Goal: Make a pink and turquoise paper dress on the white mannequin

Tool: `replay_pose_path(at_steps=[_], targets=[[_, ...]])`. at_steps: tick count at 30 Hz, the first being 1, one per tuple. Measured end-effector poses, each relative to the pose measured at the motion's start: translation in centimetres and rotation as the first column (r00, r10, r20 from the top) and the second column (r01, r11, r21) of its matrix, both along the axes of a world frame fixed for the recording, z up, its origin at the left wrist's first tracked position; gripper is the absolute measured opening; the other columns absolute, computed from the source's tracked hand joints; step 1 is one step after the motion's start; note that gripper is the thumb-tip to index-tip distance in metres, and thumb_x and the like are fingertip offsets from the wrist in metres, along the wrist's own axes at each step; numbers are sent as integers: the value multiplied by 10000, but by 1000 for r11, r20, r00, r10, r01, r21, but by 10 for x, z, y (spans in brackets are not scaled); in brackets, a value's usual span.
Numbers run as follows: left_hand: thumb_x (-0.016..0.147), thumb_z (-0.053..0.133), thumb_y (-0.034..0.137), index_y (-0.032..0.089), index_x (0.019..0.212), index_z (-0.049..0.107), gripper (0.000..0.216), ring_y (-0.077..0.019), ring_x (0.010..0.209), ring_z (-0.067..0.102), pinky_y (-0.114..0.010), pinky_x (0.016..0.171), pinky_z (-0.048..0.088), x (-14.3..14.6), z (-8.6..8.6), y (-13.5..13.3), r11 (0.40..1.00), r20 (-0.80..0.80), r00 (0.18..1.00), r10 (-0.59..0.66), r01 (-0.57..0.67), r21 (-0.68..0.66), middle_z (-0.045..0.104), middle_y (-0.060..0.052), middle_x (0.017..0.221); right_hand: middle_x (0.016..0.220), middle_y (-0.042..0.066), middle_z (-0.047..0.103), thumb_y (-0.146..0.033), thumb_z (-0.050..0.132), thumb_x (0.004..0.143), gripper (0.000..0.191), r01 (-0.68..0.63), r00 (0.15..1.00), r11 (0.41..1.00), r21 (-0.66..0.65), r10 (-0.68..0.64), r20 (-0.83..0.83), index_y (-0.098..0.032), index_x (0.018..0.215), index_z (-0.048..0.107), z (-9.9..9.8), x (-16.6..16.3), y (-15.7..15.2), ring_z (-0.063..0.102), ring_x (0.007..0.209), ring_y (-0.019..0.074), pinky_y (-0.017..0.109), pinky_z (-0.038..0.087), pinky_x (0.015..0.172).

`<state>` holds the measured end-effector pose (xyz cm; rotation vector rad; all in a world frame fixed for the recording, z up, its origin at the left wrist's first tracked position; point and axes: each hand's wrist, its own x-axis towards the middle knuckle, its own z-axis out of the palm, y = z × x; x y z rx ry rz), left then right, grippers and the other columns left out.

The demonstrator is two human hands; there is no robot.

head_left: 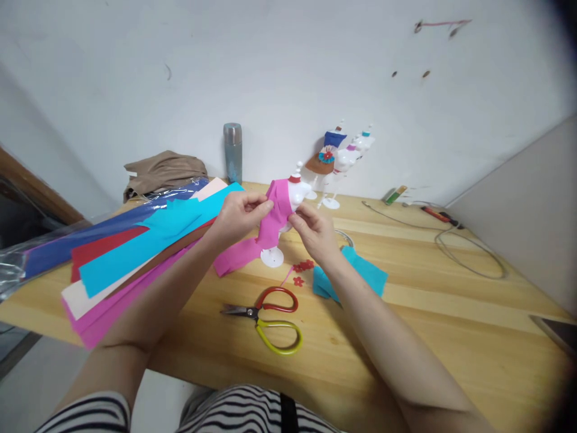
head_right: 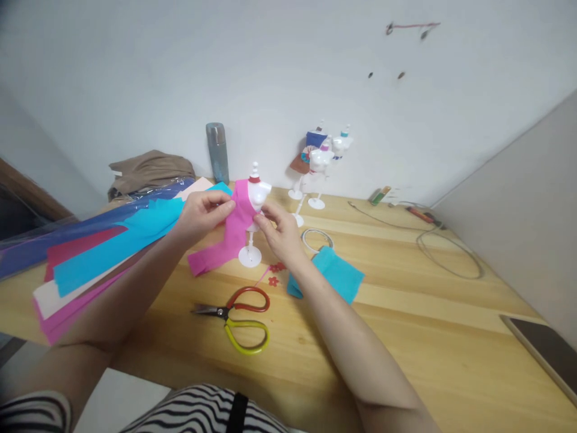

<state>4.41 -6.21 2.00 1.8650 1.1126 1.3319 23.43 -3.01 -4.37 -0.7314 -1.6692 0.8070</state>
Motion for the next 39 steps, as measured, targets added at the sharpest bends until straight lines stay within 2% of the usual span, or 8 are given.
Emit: replay_pose_path(at_steps=[10,13,17,20,25,31,35,39], targets=[[798,630,274,156,734,701,152,-141,709,630,-265,716,516,-2,5,13,997,-15,997,-78,78,-24,698,-15,730,1109,67,772,-441,640,926,241,-18,1000,1000,13,18,-6,-263,1054,742,0,1,0,705,1033,265,455,563,925],[825,678,317,155,735,722,190,-149,707,646,-265,690,525,-8,9,11,993,-2,995,-101,100,-56,705,-25,725,1123,65,771,-402,632,928,213,-18,1000,1000,16,18,-9,-263,1051,737,0,1,1,706,1051,263,458,556,949],[891,654,512,153,726,733,403,-145,657,653,-273,657,542,-19,9,14,993,156,985,-75,88,-81,716,-56,710,1129,57,771,-390,624,937,203,-24,1000,999,23,25,-10,-274,1061,735,-1,1,2,710,1054,257,459,548,972],[846,719,461,144,854,762,320,-153,694,682,-292,713,573,-24,4,22,998,235,972,19,-7,-55,749,-66,761,1102,51,773,-390,631,938,201,-14,1000,1000,26,14,-8,-281,1069,736,-2,1,1,714,1031,254,459,553,965],[785,762,287,176,1133,758,366,-240,1140,689,-383,987,557,-20,3,35,986,93,992,89,-101,135,752,-115,1249,1087,45,780,-362,636,932,205,-16,1000,1000,21,16,0,-280,1089,738,0,2,0,723,1024,250,451,558,959],[924,632,305,197,987,802,211,-233,1087,732,-389,1020,556,-13,10,35,987,12,998,-67,65,149,803,-98,1107,1044,47,770,-381,651,920,200,-2,1000,1000,32,3,-19,-278,1064,746,-2,2,1,720,984,254,451,565,936],[923,609,254,250,1005,816,222,-228,1181,702,-389,1095,512,-12,8,31,964,-90,996,-28,51,261,791,-59,1189,1018,43,762,-401,651,927,200,-12,1000,999,32,13,-15,-285,1059,745,-2,2,1,716,990,251,447,564,936],[959,574,315,243,1010,813,255,-223,1121,726,-371,1035,546,-12,8,27,971,-113,994,8,19,236,805,-57,1142,1039,50,763,-439,644,927,226,-6,1000,1000,18,6,3,-280,1059,737,-1,2,1,712,1006,252,447,563,940]])
